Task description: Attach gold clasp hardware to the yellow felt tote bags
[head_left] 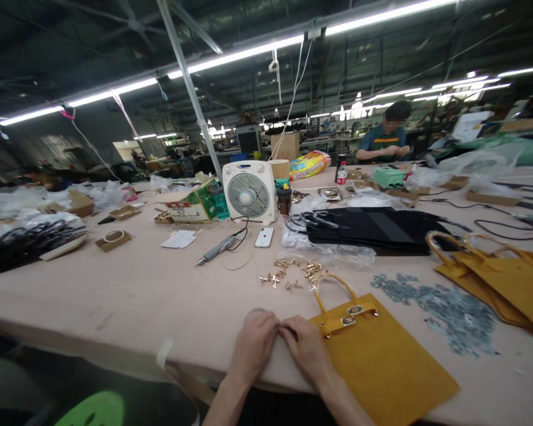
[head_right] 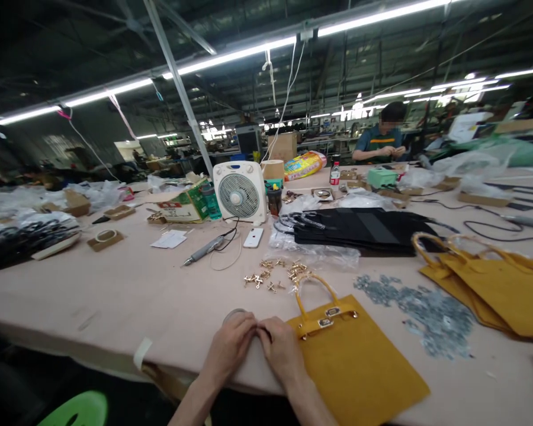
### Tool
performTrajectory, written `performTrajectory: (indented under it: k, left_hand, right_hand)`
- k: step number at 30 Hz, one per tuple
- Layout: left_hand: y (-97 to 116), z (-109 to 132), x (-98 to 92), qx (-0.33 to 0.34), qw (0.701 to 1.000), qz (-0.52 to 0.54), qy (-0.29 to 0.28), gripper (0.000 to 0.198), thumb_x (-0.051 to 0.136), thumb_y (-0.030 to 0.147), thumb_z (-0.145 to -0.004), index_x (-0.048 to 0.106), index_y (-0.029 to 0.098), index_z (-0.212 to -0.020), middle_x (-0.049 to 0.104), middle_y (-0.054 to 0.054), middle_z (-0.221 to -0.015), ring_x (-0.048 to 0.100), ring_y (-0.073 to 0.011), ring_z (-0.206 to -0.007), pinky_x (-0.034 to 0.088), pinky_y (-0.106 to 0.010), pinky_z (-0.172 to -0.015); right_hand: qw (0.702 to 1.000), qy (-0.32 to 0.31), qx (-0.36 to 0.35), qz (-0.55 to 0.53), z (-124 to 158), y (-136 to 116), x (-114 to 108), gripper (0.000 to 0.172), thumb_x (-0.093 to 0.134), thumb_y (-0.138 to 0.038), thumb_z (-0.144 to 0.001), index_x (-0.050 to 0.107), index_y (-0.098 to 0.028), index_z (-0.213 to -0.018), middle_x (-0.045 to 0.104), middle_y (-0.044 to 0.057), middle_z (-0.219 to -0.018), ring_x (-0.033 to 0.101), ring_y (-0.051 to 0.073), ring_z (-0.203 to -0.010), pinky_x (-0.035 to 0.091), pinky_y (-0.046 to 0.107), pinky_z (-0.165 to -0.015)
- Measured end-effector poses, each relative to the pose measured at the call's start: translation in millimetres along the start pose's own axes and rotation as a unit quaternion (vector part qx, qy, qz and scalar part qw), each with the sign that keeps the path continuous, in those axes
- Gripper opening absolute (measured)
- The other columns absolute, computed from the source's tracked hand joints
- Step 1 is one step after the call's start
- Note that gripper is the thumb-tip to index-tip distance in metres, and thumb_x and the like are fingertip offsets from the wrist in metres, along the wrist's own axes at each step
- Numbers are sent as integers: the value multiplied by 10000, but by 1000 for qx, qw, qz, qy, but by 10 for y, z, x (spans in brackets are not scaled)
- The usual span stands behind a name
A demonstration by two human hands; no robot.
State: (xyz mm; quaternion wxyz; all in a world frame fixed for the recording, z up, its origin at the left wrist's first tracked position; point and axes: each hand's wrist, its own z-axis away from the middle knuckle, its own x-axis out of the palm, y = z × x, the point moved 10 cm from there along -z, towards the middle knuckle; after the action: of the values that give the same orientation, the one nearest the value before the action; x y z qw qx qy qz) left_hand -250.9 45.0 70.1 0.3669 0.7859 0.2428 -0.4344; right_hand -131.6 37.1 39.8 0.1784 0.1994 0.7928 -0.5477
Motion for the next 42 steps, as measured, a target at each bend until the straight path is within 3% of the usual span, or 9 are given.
performTrajectory:
  k: [10,17,20,23,27,30,33,38,42]
  left_hand:
    - [-65,-37,-43,32,991,118,-47,273,482,299,-1046,749,265,-1000,744,-47,-982,687,-212,-970,596,-334,-880]
    - [-184,-32,0,12,991,131,-25,252,529,307,-1031,767,248,-970,748,-59,-961,689,-221,-960,592,-337,-865]
    - [-134,0,41,46,994,96,-26,277,520,276,-1041,761,285,-1177,760,-80,-1067,687,-237,-1044,584,-354,-910]
    - [-207,22,44,26,996,87,-23,463,548,224,-1017,578,328,-1467,761,-64,-1094,689,-230,-1021,584,-359,-917]
    - [-327,-58,84,-15,994,92,-60,833,652,204,-931,250,387,-1638,731,-22,-1232,693,-206,-1012,590,-345,-926]
    - [-322,-299,82,-13,996,72,-57,683,648,256,-939,412,350,-1573,580,-54,-1504,591,-250,-1305,492,-406,-1125]
    - [-330,-655,168,-40,996,57,-47,530,553,225,-978,508,265,-1505,539,-86,-1549,488,-257,-1432,374,-440,-1227]
    - [-269,-1109,444,-65,994,65,-57,343,607,154,-897,702,235,-1216,701,-101,-1320,622,-273,-1266,456,-431,-1131]
    - [-283,-1140,384,-105,991,85,6,176,572,137,-889,729,200,-937,732,-112,-1102,684,-286,-1090,518,-448,-1022]
  right_hand:
    - [999,2,-26,23,59,-60,-4,180,559,-170,-988,723,-232,-947,731,34,-920,693,203,-874,512,292,-793]
    - [972,-13,-228,-51,191,-533,21,205,518,-201,-1016,709,-243,-955,724,40,-871,681,183,-824,531,265,-752]
    - [977,77,-161,-117,103,-337,-381,145,579,-250,-1024,722,-249,-1005,729,48,-911,689,187,-857,555,280,-787]
    - [970,183,-69,-141,100,51,-904,131,664,-341,-985,753,-245,-979,732,57,-924,687,204,-856,566,298,-779]
    - [930,286,79,-217,276,725,-1388,430,780,-505,-870,725,-220,-1188,715,28,-867,654,182,-722,562,279,-663]
    - [887,324,162,-286,428,1107,-1480,629,820,-589,-794,676,-202,-1268,676,-11,-777,618,170,-644,551,272,-604]
    - [872,334,194,-299,484,1257,-1477,563,835,-621,-753,721,-186,-1092,655,-11,-721,607,176,-628,545,277,-594]
    - [892,293,192,-285,424,1249,-1388,505,844,-606,-747,730,-191,-1012,659,-4,-706,617,182,-648,544,277,-623]
    - [895,285,188,-286,411,1238,-1366,496,824,-621,-768,737,-197,-1009,646,-5,-691,600,178,-638,530,275,-613]
